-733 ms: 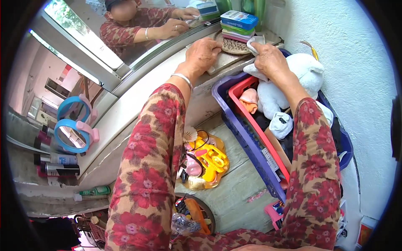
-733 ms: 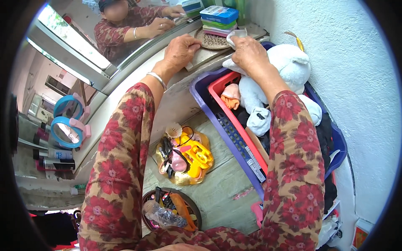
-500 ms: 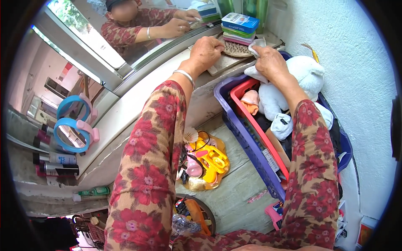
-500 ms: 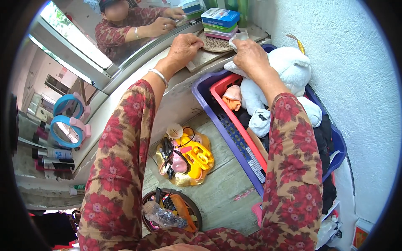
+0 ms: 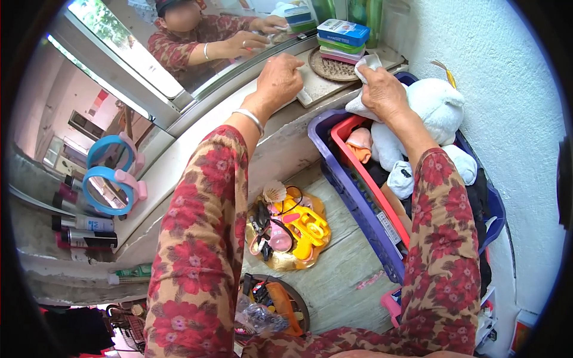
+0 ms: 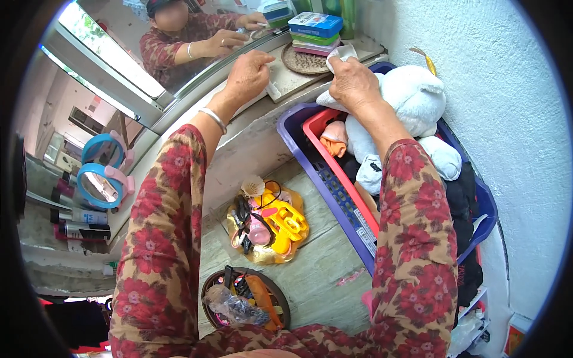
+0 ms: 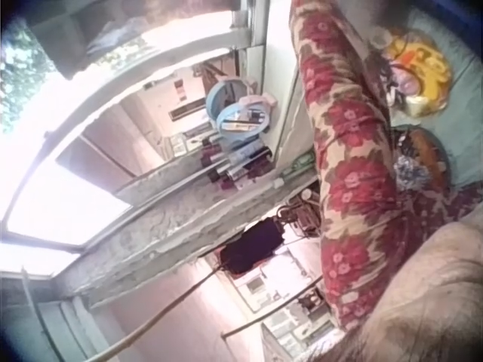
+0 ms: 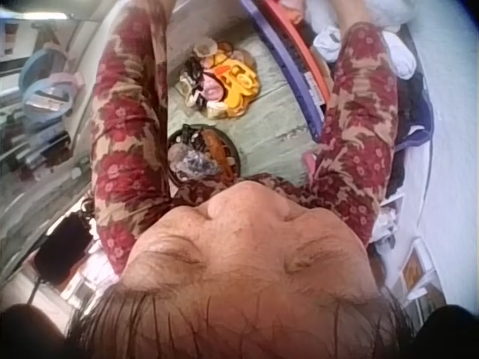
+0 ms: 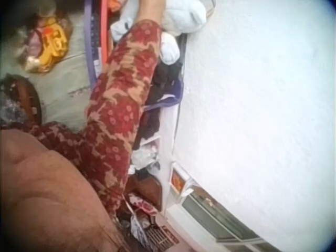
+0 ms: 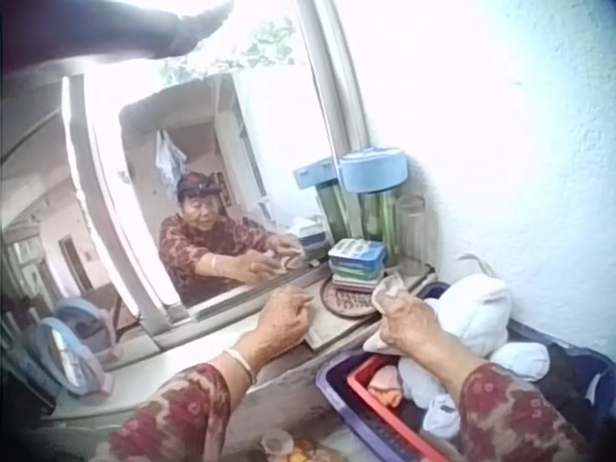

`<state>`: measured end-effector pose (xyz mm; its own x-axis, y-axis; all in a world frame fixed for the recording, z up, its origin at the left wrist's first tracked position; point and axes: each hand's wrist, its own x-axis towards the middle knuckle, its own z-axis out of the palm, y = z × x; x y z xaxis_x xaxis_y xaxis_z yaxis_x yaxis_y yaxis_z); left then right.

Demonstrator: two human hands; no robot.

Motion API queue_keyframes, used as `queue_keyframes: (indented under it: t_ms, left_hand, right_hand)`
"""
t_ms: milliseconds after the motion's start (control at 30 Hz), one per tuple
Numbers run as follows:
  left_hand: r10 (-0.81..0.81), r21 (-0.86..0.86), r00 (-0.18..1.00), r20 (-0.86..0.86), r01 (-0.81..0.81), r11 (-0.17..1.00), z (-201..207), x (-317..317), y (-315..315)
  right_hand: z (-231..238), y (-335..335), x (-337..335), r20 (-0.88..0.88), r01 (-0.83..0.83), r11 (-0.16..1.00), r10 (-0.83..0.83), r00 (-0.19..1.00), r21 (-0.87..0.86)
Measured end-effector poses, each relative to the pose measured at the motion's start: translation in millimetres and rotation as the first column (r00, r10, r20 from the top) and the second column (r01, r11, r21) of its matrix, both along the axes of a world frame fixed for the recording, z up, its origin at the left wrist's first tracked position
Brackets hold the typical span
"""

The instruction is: Wiping down a table surface and various toiletry bottles with a cloth near a mirror.

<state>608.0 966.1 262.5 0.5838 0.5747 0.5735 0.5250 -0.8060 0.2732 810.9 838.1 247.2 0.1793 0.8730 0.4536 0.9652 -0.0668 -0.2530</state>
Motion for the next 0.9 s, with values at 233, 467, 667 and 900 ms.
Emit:
queue_keyframes:
  t_ms: [233, 467, 667, 900]
  left_hand:
    - [-0.008, -0.072, 0.928, -0.374, -0.020, 0.997, -14, -22, -32]
    - [-0.124, -0.171, 0.923, -0.365, 0.064, 0.983, 9, -24, -25]
    - [0.053, -0.613, 0.921, 0.386, 0.214, 0.760, 31, -26, -5]
    - [0.355, -0.801, 0.747, 0.562, 0.384, 0.460, 29, 9, -18]
  right_hand:
    - [-11, 0, 1, 0.040, -0.014, 1.000, 0.015, 0.999, -0.011]
    - [-14, 0, 3, 0.031, -0.019, 0.999, 0.018, 0.999, 0.046]
    - [-12, 3, 2, 0.014, -0.017, 1.000, 0.017, 1.000, 0.020]
    - [-12, 1, 1, -0.010, -0.008, 0.999, 0.008, 1.000, 0.037]
